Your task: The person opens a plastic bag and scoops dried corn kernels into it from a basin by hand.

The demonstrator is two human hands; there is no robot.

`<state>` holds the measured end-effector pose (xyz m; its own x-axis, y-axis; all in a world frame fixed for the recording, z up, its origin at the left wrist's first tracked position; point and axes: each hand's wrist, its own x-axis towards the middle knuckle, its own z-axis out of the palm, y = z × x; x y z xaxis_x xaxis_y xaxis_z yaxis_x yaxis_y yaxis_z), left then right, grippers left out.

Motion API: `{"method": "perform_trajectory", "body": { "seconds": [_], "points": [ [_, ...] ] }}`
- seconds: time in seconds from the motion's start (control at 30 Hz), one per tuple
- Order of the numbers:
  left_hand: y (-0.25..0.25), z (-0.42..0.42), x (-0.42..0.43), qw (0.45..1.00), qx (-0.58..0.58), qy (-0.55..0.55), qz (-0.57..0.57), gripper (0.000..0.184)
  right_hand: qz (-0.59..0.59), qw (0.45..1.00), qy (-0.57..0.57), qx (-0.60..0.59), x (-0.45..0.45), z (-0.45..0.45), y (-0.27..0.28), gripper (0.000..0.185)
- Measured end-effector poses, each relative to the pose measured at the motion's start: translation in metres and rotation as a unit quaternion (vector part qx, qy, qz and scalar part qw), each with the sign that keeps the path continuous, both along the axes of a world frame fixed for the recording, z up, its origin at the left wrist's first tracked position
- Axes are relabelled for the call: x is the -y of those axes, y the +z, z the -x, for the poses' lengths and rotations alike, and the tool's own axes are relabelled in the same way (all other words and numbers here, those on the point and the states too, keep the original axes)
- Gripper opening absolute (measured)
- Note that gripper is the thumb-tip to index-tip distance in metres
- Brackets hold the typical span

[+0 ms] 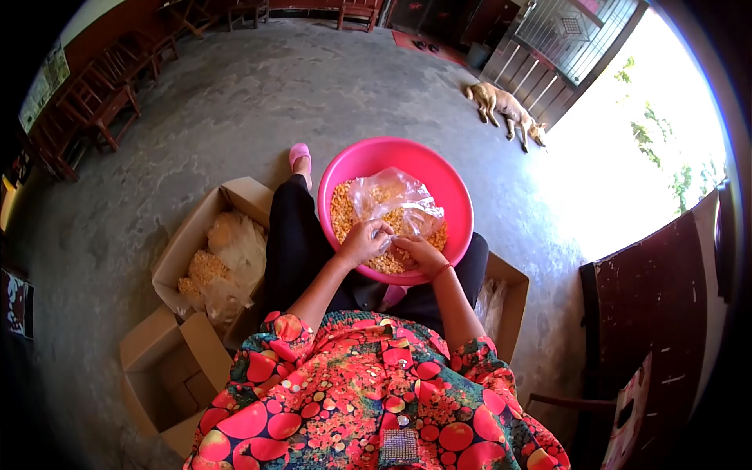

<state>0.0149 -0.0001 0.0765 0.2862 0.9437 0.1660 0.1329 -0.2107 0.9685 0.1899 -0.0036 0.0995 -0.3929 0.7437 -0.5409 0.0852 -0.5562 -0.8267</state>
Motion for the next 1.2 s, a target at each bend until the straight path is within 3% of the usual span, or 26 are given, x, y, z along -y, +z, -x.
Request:
{"method": "perform_trajectory", "body": {
  "seconds": [0.27,0.47,0.5,0.53,0.57,0.6,0.63,0.73,0.8,0.87,0.9,0.93,1.0,1.03,1.2],
  "points": [
    [-0.005,0.0,-0.002,1.0,-0.012,-0.01,-0.018,0.012,0.015,0.991,-0.123,-0.055,-0.01,-0.013,-0.01,0.015],
    [0.003,0.0,0.001,0.999,0.009,-0.018,0.025,0.012,-0.093,0.966,-0.21,-0.119,-0.028,-0.008,-0.011,0.018],
    [0.002,-0.001,0.001,0.998,0.032,-0.023,0.043,0.012,-0.404,0.904,-0.116,0.07,-0.03,-0.008,-0.009,0.02],
    [0.001,-0.001,0.001,0.996,0.055,-0.028,0.06,0.012,-0.657,0.711,-0.006,0.248,-0.03,-0.008,-0.007,0.021],
    [-0.001,-0.001,0.0,0.996,0.056,-0.027,0.06,0.012,-0.658,0.711,-0.005,0.248,-0.029,-0.006,-0.006,0.021],
    [-0.002,-0.001,0.0,0.996,0.06,-0.032,0.061,0.012,-0.492,0.851,-0.065,0.169,-0.022,0.004,0.008,0.02],
    [-0.003,-0.001,-0.001,0.995,0.064,-0.036,0.061,0.012,-0.398,0.905,-0.087,0.125,-0.019,0.005,0.01,0.02],
    [-0.01,-0.002,-0.005,0.999,0.039,-0.019,0.015,0.012,-0.128,0.981,-0.142,-0.008,-0.017,0.0,0.007,0.02],
    [-0.01,-0.001,-0.005,1.0,0.017,-0.013,0.003,0.011,-0.114,0.985,-0.133,-0.003,-0.007,-0.012,-0.002,0.018],
    [-0.009,-0.001,-0.005,1.0,-0.007,-0.009,-0.008,0.011,-0.144,0.984,-0.057,0.089,-0.005,-0.022,-0.022,0.019],
    [-0.01,-0.001,-0.006,0.999,-0.007,0.0,-0.038,0.011,-0.231,0.953,-0.019,0.195,-0.004,-0.02,-0.024,0.021],
    [-0.011,-0.002,-0.005,0.998,-0.009,0.007,-0.067,0.011,-0.229,0.954,-0.02,0.194,-0.003,-0.018,-0.031,0.021],
    [-0.01,-0.002,-0.005,0.999,-0.013,0.003,-0.049,0.011,-0.327,0.892,0.147,0.274,-0.006,-0.017,-0.045,0.022],
    [-0.009,-0.001,-0.004,0.999,-0.017,0.001,-0.029,0.011,-0.444,0.787,0.271,0.331,-0.01,-0.017,-0.052,0.022],
    [-0.008,-0.001,-0.004,0.999,-0.029,0.003,-0.027,0.011,-0.374,0.786,0.245,0.427,0.001,-0.002,-0.035,0.028]
  ]
}}
